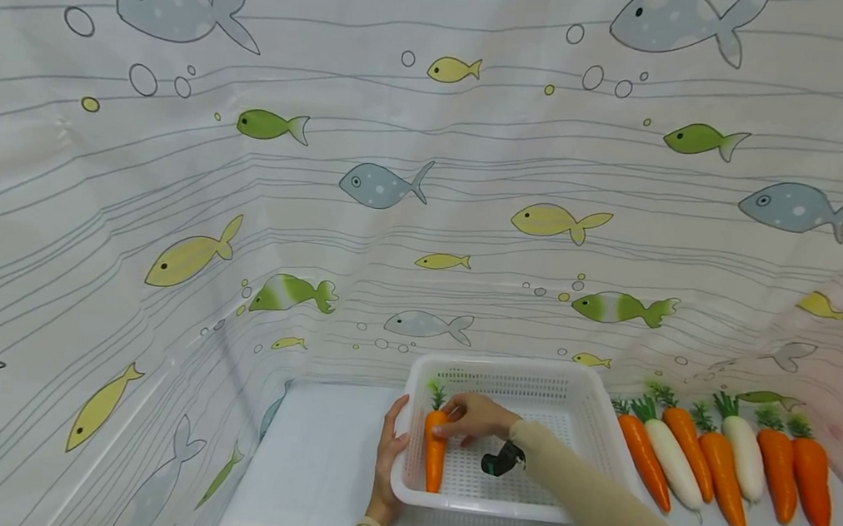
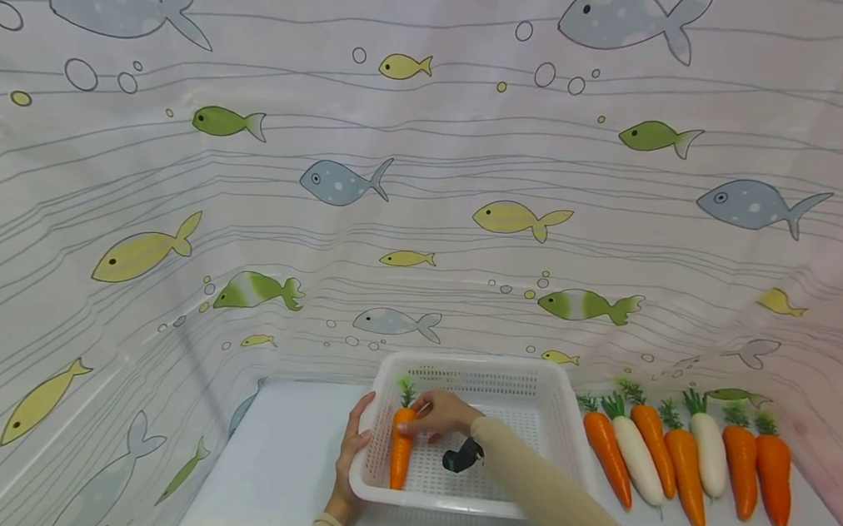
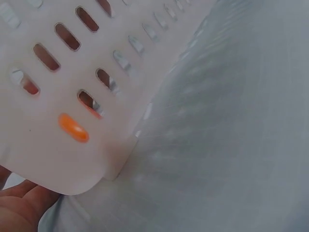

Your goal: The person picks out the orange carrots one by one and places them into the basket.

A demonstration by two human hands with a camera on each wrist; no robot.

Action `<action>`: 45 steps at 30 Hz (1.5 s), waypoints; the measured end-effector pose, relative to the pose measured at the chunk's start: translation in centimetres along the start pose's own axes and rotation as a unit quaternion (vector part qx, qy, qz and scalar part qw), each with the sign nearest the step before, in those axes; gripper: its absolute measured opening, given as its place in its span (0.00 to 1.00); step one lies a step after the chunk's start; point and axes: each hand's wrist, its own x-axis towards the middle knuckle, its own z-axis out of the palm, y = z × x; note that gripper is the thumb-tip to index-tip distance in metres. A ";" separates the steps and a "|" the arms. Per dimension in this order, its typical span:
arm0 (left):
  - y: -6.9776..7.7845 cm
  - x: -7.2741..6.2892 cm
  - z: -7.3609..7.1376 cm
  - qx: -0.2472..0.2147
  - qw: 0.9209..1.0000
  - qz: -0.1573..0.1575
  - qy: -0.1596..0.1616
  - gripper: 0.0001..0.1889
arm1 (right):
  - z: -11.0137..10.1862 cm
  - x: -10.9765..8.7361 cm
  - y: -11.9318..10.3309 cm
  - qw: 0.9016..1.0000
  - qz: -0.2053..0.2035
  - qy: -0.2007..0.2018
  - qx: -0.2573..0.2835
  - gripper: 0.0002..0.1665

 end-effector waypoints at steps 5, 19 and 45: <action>-0.1 0.0 0.2 -0.001 1.000 0.009 -0.002 0.37 | -1.4 -0.9 0.0 1.000 0.005 -0.020 -0.014 0.32; -0.2 -0.2 -0.2 -0.002 1.000 0.004 0.001 0.37 | -9.2 -7.3 0.6 0.991 -0.070 0.033 -0.106 0.26; -0.3 0.1 0.0 0.000 1.000 -0.003 -0.007 0.37 | -17.9 -17.9 8.7 0.955 -0.009 0.228 -0.188 0.24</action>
